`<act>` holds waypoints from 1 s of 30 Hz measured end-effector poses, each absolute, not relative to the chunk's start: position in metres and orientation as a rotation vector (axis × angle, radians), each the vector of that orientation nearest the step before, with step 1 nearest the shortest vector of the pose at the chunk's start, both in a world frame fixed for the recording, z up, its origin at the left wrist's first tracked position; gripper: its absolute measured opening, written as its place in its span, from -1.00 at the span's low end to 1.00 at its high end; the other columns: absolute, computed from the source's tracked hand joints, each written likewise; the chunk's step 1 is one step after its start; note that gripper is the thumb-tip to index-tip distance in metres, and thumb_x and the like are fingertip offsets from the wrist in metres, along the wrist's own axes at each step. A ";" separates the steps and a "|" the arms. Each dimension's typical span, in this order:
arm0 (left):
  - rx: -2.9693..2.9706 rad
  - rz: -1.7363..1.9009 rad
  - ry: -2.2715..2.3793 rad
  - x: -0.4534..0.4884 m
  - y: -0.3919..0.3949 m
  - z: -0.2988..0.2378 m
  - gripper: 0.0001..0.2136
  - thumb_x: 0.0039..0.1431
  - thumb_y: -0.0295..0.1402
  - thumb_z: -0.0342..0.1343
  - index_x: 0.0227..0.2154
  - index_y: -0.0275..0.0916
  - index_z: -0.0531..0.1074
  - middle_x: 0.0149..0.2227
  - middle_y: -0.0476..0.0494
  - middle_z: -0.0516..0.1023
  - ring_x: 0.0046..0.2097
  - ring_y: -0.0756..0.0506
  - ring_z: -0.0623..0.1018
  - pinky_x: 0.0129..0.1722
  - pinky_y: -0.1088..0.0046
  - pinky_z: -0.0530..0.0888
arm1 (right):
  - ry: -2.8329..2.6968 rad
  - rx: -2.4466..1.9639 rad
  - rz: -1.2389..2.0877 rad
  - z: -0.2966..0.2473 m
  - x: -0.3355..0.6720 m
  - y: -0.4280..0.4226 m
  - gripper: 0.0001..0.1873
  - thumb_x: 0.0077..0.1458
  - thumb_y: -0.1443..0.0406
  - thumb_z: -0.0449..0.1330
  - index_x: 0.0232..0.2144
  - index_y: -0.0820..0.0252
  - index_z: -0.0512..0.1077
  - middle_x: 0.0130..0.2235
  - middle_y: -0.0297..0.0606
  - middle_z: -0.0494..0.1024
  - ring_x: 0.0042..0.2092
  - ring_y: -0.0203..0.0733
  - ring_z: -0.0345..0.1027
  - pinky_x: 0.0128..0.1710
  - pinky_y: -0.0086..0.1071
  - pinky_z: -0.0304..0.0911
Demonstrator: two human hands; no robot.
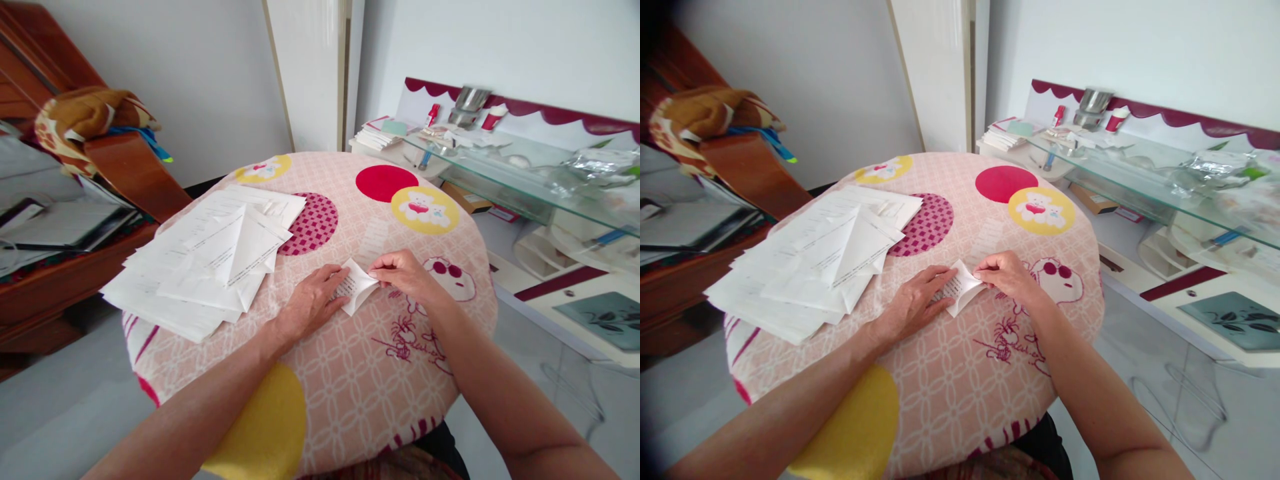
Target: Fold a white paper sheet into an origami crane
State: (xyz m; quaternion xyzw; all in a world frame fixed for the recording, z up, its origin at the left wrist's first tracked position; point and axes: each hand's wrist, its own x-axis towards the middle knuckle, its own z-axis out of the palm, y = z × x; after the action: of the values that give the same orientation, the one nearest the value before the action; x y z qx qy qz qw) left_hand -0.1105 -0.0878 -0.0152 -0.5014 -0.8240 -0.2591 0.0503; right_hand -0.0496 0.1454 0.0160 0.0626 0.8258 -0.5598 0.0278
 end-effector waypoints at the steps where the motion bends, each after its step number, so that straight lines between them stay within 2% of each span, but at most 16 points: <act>1: -1.523 -0.802 -2.511 -0.111 -0.088 -0.015 -0.55 0.27 -0.30 0.14 0.20 -0.22 0.30 0.10 -0.30 0.42 0.09 -0.23 0.49 0.09 0.15 0.50 | 2.514 0.203 -1.766 0.017 -0.049 0.144 -0.81 -0.02 0.23 0.27 -0.44 0.26 0.58 -0.62 -0.37 0.43 -0.57 -0.38 0.24 -0.58 -0.49 0.07; 4: -1.509 -0.831 -2.526 -0.111 -0.089 -0.016 -0.54 0.27 -0.29 0.14 0.20 -0.20 0.29 0.11 -0.29 0.41 0.09 -0.22 0.50 0.08 0.15 0.50 | 2.375 0.244 -1.870 0.018 -0.049 0.141 -0.77 0.00 0.19 0.27 -0.40 0.27 0.58 -0.60 -0.35 0.47 -0.60 -0.39 0.23 -0.64 -0.50 0.06; 7: -1.501 -0.883 -2.530 -0.110 -0.089 -0.016 -0.53 0.25 -0.29 0.15 0.21 -0.22 0.28 0.10 -0.29 0.41 0.06 -0.21 0.51 0.05 0.18 0.52 | 2.238 0.230 -1.992 0.016 -0.050 0.137 -0.75 -0.01 0.17 0.28 -0.38 0.27 0.57 -0.57 -0.30 0.53 -0.59 -0.35 0.30 -0.63 -0.49 0.14; 9: -1.491 -0.934 -2.524 -0.110 -0.089 -0.016 -0.52 0.24 -0.30 0.16 0.21 -0.20 0.27 0.09 -0.28 0.42 0.00 -0.18 0.54 0.01 0.22 0.54 | 2.163 0.208 -2.094 0.013 -0.050 0.134 -0.75 -0.01 0.16 0.28 -0.36 0.25 0.58 -0.50 -0.25 0.58 -0.52 -0.29 0.40 -0.57 -0.45 0.25; 13: -1.407 -1.049 -2.582 -0.110 -0.092 -0.014 -0.57 0.21 -0.33 0.19 0.14 -0.21 0.35 0.04 -0.24 0.45 -0.22 -0.07 0.57 -0.13 0.33 0.57 | 2.113 0.180 -2.199 0.008 -0.049 0.126 -0.76 -0.01 0.23 0.25 -0.26 0.18 0.59 -0.31 -0.23 0.65 -0.36 -0.21 0.51 -0.30 -0.30 0.43; 17: -1.338 -1.161 -2.638 -0.115 -0.096 -0.012 -0.69 0.19 -0.44 0.16 0.01 -0.27 0.47 -0.03 -0.22 0.49 -0.33 0.01 0.54 -0.22 0.41 0.56 | 2.429 0.038 -1.996 0.006 -0.047 0.121 -0.69 -0.06 0.38 0.24 -0.20 0.16 0.60 -0.23 -0.24 0.66 -0.22 -0.15 0.53 -0.18 -0.29 0.39; 22: -1.290 -1.262 -2.641 -0.119 -0.097 -0.013 -0.71 0.16 -0.49 0.17 -0.04 -0.25 0.53 -0.07 -0.18 0.53 -0.26 -0.01 0.57 -0.26 0.48 0.55 | 2.884 -0.332 -1.599 0.001 -0.045 0.120 -0.70 0.06 0.48 0.14 -0.25 0.16 0.63 -0.16 -0.21 0.63 -0.16 -0.14 0.50 -0.17 -0.31 0.35; 26: -1.312 -1.230 -2.607 -0.119 -0.098 -0.014 -0.76 0.15 -0.51 0.18 -0.11 -0.23 0.58 -0.10 -0.17 0.55 -0.16 -0.06 0.58 -0.20 0.46 0.55 | 3.003 -0.505 -1.388 -0.005 -0.043 0.118 -0.73 0.14 0.46 0.16 -0.25 0.13 0.63 -0.14 -0.17 0.62 -0.12 -0.10 0.51 -0.11 -0.26 0.37; 30: -1.353 -1.155 -2.586 -0.121 -0.097 -0.014 -0.74 0.18 -0.50 0.16 -0.08 -0.20 0.57 -0.09 -0.16 0.55 -0.10 -0.09 0.58 -0.10 0.39 0.54 | 3.133 -0.663 -1.166 -0.010 -0.045 0.120 -0.75 0.15 0.46 0.16 -0.24 0.16 0.63 -0.20 -0.11 0.62 -0.10 -0.04 0.48 -0.09 -0.17 0.38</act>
State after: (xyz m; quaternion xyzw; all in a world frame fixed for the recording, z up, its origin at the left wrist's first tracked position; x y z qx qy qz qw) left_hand -0.1206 -0.0969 -0.0143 -0.4310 -0.8239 -0.3679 0.0014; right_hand -0.0448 0.1200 -0.0095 -0.1929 0.9112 -0.3390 -0.1327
